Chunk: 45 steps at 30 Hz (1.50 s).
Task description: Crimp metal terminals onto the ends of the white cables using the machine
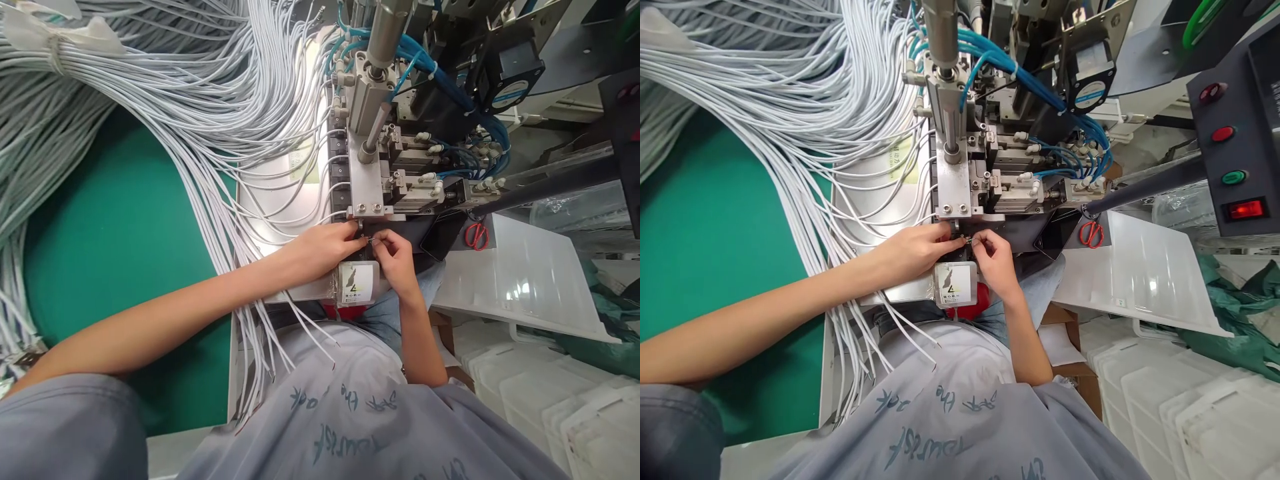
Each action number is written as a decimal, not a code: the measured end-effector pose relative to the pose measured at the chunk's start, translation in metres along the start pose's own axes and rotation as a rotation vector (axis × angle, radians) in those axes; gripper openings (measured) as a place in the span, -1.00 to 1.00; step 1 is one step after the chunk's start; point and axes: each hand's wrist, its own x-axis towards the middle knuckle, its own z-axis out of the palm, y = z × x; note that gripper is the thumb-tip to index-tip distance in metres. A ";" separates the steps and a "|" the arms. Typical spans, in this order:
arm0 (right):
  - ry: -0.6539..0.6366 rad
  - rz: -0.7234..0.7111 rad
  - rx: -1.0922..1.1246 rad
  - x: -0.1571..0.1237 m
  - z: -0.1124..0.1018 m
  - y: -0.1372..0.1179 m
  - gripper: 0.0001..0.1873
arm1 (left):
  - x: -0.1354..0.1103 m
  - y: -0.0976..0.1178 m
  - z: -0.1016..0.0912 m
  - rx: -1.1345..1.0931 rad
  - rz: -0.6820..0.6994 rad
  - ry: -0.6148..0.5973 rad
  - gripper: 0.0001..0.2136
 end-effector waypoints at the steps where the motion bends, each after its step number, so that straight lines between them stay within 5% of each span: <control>1: -0.002 0.005 -0.007 0.000 0.000 0.000 -0.86 | 0.000 0.000 0.000 0.011 -0.001 -0.010 -0.73; 11: -0.018 0.077 0.010 0.006 0.000 0.002 -0.85 | 0.004 0.004 -0.010 0.121 0.022 -0.131 -0.74; 21: 0.114 0.111 0.102 0.001 0.005 0.000 -0.82 | 0.005 0.008 -0.013 0.185 0.009 -0.190 -0.74; 28: 0.067 0.218 0.200 0.006 0.003 0.004 -0.82 | 0.006 0.008 -0.013 0.161 -0.006 -0.213 -0.74; 40: 0.182 -0.007 0.018 0.000 0.008 -0.001 -0.78 | 0.005 0.007 -0.011 0.091 -0.021 -0.180 -0.75; 45: 0.229 0.007 -0.054 0.002 0.007 0.003 -0.80 | 0.004 0.007 -0.010 0.077 -0.023 -0.178 -0.76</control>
